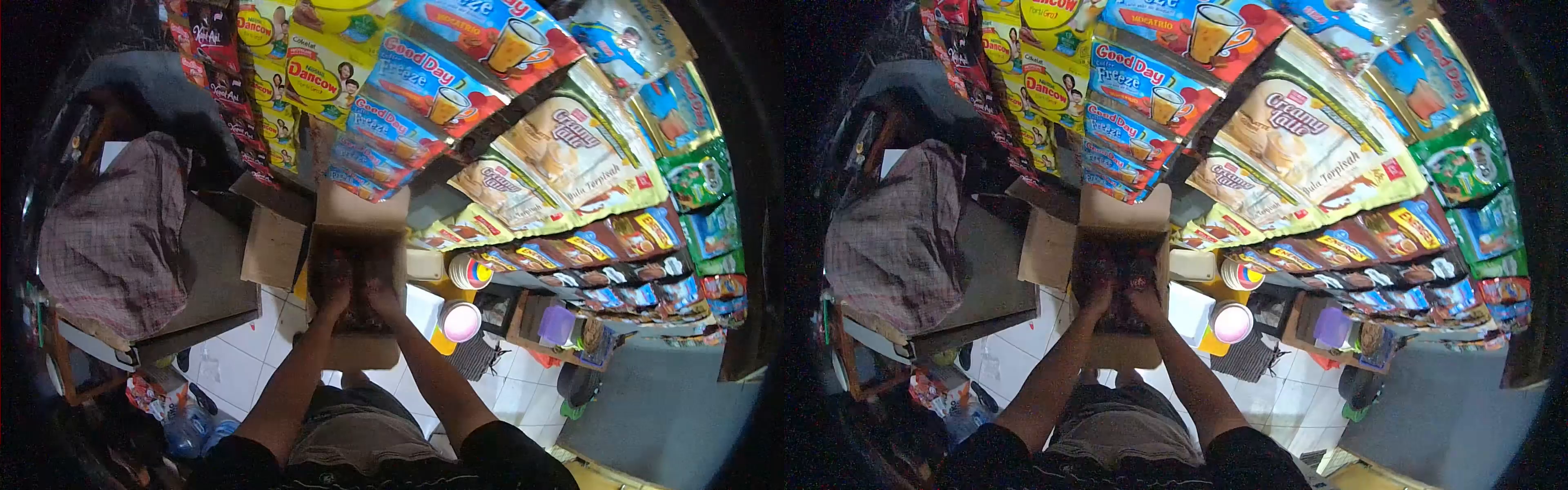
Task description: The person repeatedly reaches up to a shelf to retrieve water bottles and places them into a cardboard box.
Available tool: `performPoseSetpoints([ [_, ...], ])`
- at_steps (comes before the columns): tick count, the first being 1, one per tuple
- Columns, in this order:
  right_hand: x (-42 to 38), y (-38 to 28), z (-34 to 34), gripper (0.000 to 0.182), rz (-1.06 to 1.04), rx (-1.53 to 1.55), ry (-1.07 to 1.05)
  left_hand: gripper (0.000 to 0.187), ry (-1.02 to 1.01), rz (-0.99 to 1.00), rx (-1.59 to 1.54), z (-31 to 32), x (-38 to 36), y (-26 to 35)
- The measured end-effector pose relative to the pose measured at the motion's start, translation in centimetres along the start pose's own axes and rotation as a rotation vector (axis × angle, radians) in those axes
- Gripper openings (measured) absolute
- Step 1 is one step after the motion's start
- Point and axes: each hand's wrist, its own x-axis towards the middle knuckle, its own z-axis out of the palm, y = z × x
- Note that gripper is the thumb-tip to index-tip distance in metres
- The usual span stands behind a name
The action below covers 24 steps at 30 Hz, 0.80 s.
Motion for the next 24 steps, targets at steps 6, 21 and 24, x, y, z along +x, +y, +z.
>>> performPoseSetpoints([
  [6,7.1,6.4,5.0,0.059,-0.156,-0.406,-0.04,0.064,-0.19,0.046,0.357,3.0,3.1,-4.9],
  [21,9.7,10.4,5.9,0.06,-0.01,-0.749,-0.43,0.058,-0.446,0.151,0.963,6.7,5.8,-9.3],
  [24,10.9,13.1,6.4,0.059,-0.03,-0.773,-0.479,0.057,-0.467,0.164,0.993,6.5,5.6,-9.1],
])
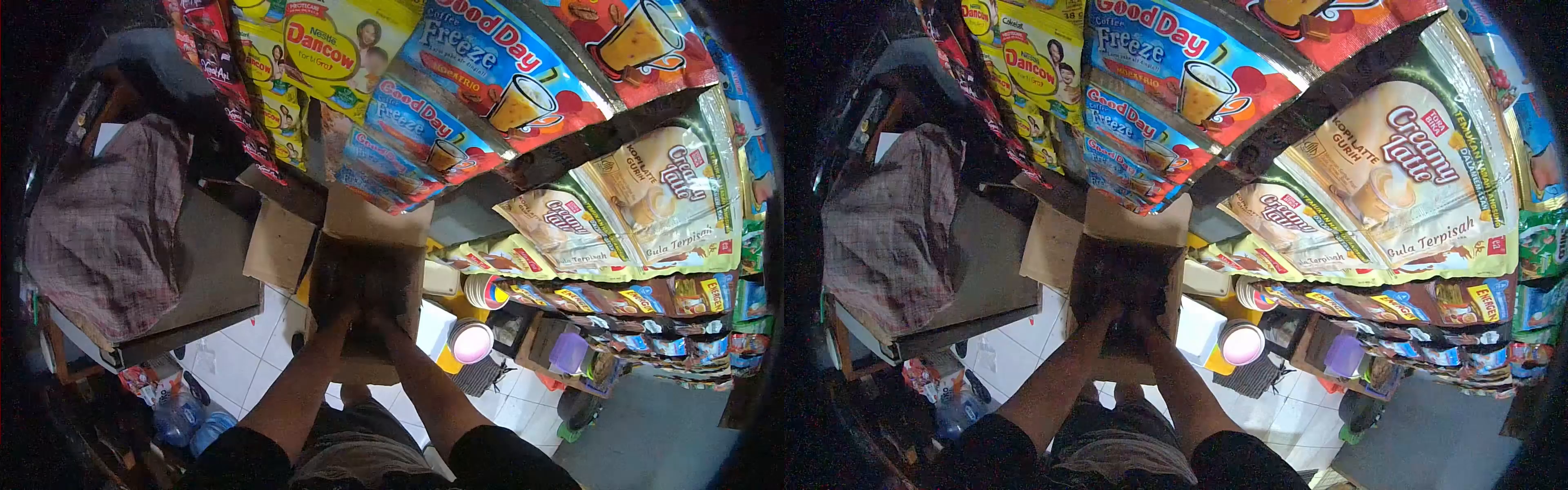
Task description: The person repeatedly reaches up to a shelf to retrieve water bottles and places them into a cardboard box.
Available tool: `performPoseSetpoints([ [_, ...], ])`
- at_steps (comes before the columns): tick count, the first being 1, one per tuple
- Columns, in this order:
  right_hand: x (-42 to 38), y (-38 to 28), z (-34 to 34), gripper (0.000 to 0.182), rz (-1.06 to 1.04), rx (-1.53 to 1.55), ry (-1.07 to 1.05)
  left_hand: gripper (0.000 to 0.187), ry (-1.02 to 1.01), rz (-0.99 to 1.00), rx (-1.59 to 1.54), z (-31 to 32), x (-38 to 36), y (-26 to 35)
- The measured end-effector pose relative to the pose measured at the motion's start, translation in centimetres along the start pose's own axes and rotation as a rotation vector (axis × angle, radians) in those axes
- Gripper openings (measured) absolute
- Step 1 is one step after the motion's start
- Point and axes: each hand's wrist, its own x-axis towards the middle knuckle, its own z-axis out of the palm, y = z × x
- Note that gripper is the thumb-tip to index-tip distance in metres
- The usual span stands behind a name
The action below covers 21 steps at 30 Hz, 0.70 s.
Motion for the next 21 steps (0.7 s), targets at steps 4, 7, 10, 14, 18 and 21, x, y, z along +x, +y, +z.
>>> performPoseSetpoints([
  [4,2.0,2.2,3.7,0.062,-0.313,0.029,0.608,0.055,-0.014,0.018,0.028,-0.9,-0.5,0.6],
  [7,-1.9,0.2,-1.9,0.067,-0.003,-0.029,-0.003,0.053,-0.021,0.042,0.041,-1.3,-0.9,0.7],
  [10,-4.4,-1.8,-3.2,0.067,-0.031,-0.01,0.007,0.051,-0.029,0.071,0.059,-2.4,-1.7,0.6],
  [14,-11.1,-7.4,-6.8,0.068,-0.115,0.125,0.117,0.049,-0.045,0.131,0.077,-4.1,-3.6,0.2],
  [18,-11.2,-7.1,-4.7,0.069,-0.277,0.254,0.323,0.047,-0.048,0.247,0.056,-7.8,-7.7,0.4],
  [21,-18.6,-11.5,-9.1,0.067,-0.364,0.294,0.3,0.046,-0.013,0.353,-0.056,-11.9,-12.5,1.0],
])
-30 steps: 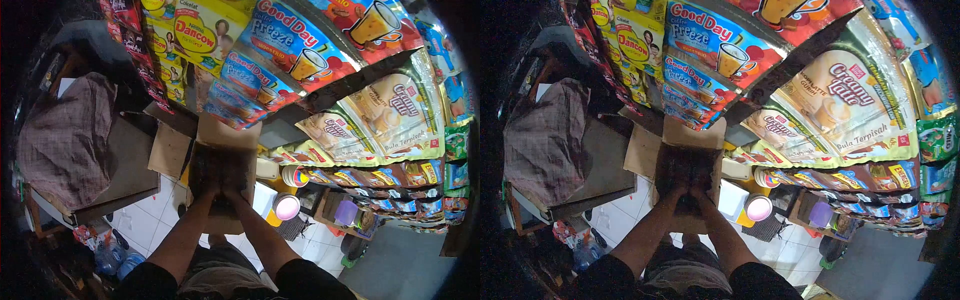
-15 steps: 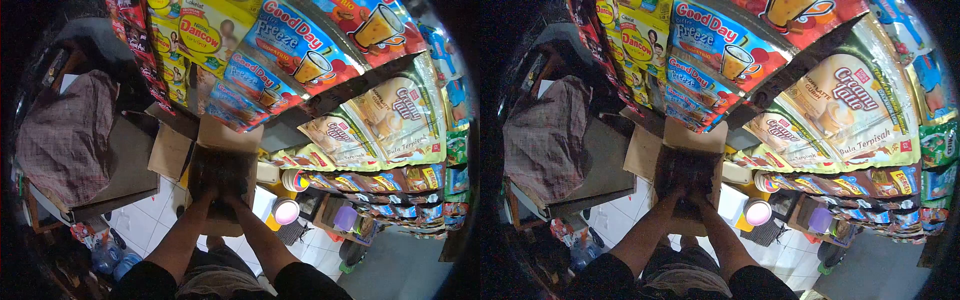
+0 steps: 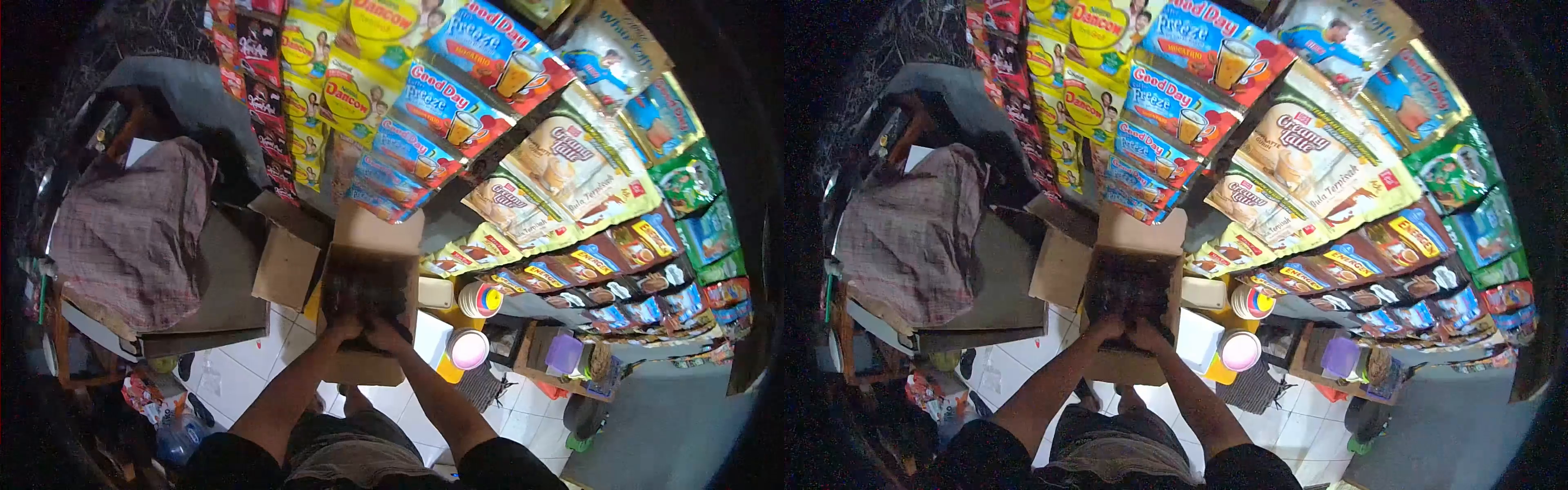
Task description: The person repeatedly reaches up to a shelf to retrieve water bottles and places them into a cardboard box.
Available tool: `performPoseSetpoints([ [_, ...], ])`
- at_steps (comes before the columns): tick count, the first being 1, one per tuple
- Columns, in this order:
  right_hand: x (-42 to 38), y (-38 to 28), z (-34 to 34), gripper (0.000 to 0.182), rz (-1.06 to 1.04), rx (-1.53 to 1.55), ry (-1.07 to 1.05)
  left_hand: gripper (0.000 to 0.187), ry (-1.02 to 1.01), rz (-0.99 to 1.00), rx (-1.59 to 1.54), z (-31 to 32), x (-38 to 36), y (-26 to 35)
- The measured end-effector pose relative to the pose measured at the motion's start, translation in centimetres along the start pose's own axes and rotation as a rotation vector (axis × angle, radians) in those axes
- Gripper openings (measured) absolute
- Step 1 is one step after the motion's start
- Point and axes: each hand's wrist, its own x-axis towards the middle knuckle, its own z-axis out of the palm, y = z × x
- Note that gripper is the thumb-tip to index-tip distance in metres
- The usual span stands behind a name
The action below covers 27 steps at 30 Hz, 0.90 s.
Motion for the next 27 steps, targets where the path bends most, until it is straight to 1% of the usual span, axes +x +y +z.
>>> performPoseSetpoints([
  [1,-1.9,-3.0,-1.8,0.065,0.026,0.038,-0.082,0.046,0.055,0.01,-0.132,-1.6,-1.9,1.1],
  [2,-2.3,-2.9,-1.9,0.065,0.018,0.034,-0.062,0.04,0.137,0.022,-0.385,-3.3,-4.1,2.2],
  [3,-2.9,-2.5,-1.4,0.06,-0.085,0.082,-0.043,0.04,0.144,0.037,-0.37,-3.6,-5.5,2.3],
  [4,-3.6,-2.3,-0.8,0.055,-0.19,0.127,-0.023,0.042,0.166,0.109,-0.637,-3.4,-7.4,2.2],
  [5,-4.5,-2.8,-0.4,0.055,-0.203,0.12,-0.001,0.044,0.183,0.185,-0.901,-3.4,-9.2,1.9],
  [7,-6.2,-4.0,0.8,0.044,-0.092,0.484,0.059,0.044,0.185,0.185,-0.863,-4.3,-13.1,1.1],
  [8,-7.1,-4.9,1.2,0.044,-0.109,0.476,0.077,0.044,0.185,0.167,-0.846,-4.7,-14.9,0.5],
  [9,-8.1,-6.1,1.4,0.045,-0.198,0.463,0.155,0.044,0.195,0.19,-0.832,-4.3,-16.4,-0.6],
  [10,-9.0,-7.4,1.6,0.047,-0.289,0.446,0.231,0.044,0.21,0.252,-0.889,-4.0,-18.0,-1.6],
  [11,-10.4,-9.6,1.7,0.047,-0.305,0.432,0.248,0.044,0.222,0.313,-0.945,-4.1,-19.2,-2.3],
  [12,-12.0,-12.2,2.0,0.049,-0.258,0.461,0.308,0.044,0.229,0.34,-0.931,-5.3,-21.3,-1.6],
  [13,-13.1,-14.1,2.3,0.051,-0.211,0.492,0.368,0.044,0.252,0.281,-0.874,-6.3,-24.0,-1.0],
  [14,-13.7,-15.0,2.9,0.051,-0.23,0.478,0.387,0.043,0.277,0.223,-0.817,-7.2,-25.9,-0.6],
  [15,-14.4,-15.6,3.9,0.05,-0.234,0.559,0.451,0.043,0.287,0.251,-0.804,-6.9,-26.4,-1.3],
  [16,-15.1,-16.1,4.9,0.05,-0.24,0.642,0.514,0.043,0.32,0.36,-0.869,-5.8,-26.9,-2.6],
  [17,-15.7,-16.5,5.5,0.051,-0.248,0.641,0.549,0.043,0.35,0.472,-0.932,-5.0,-27.3,-3.4],
  [18,-16.4,-16.8,6.0,0.052,-0.267,0.556,0.581,0.043,0.356,0.505,-0.915,-4.8,-28.1,-3.5],
  [20,-17.8,-17.9,6.6,0.053,-0.302,0.565,0.628,0.042,0.323,0.442,-0.982,-5.0,-29.6,-3.5],
  [22,-19.1,-18.2,6.7,0.057,-0.297,0.596,0.631,0.042,0.328,0.482,-0.938,-4.8,-30.3,-3.7],
  [24,-21.5,-20.5,6.2,0.06,-0.283,0.596,0.666,0.041,0.325,0.51,-0.9,-6.1,-31.3,-2.9],
  [26,-23.2,-21.2,5.6,0.06,-0.286,0.608,0.722,0.04,0.264,0.442,-0.902,-6.9,-32.7,-1.3],
  [27,-24.2,-21.5,5.4,0.061,-0.271,0.627,0.758,0.039,0.35,0.52,-0.791,-6.9,-32.6,-1.0],
])
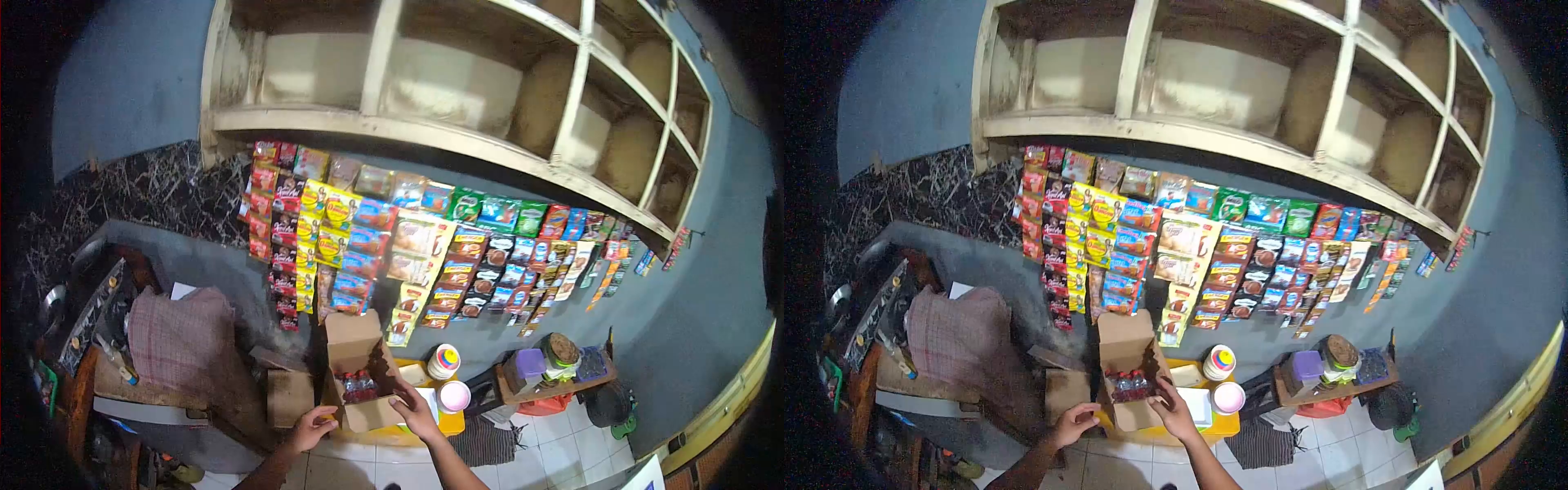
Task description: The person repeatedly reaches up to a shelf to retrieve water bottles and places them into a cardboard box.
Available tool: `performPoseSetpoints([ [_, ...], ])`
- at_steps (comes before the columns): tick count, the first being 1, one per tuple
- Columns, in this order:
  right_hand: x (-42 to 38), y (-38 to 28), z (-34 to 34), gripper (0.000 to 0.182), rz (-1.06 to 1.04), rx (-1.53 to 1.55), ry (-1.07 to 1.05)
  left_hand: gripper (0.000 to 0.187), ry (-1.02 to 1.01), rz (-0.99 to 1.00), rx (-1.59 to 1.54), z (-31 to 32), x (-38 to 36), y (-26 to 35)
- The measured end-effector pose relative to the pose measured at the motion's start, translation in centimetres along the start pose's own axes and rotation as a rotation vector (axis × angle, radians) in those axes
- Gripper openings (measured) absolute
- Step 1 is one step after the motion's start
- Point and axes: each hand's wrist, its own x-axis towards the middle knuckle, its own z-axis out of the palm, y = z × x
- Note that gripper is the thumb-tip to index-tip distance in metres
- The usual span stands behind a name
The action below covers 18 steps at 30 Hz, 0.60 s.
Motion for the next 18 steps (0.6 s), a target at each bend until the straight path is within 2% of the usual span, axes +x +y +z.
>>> performPoseSetpoints([
  [4,-2.4,-4.4,-2.2,0.061,-0.127,0.039,0.062,0.039,-0.036,0.03,-0.078,1.7,0.6,3.7],
  [7,-3.6,-5.2,-5.2,0.06,-0.173,0.005,0.108,0.039,-0.061,-0.064,-0.099,3.6,1.0,6.3],
  [9,-4.9,-6.8,-7.0,0.061,-0.216,0.008,0.126,0.04,-0.08,0.15,-0.122,5.2,1.5,7.4],
  [13,-7.7,-8.9,-11.7,0.061,-0.288,0.062,0.165,0.037,-0.086,0.089,-0.105,9.5,1.8,12.3],
  [17,-10.7,-12.9,-16.2,0.06,-0.364,0.02,0.19,0.037,-0.147,0.243,-0.109,13.8,3.2,16.0],
  [18,-11.3,-13.6,-17.4,0.061,-0.379,0.005,0.198,0.039,-0.154,0.22,-0.126,14.7,3.3,17.2],
])
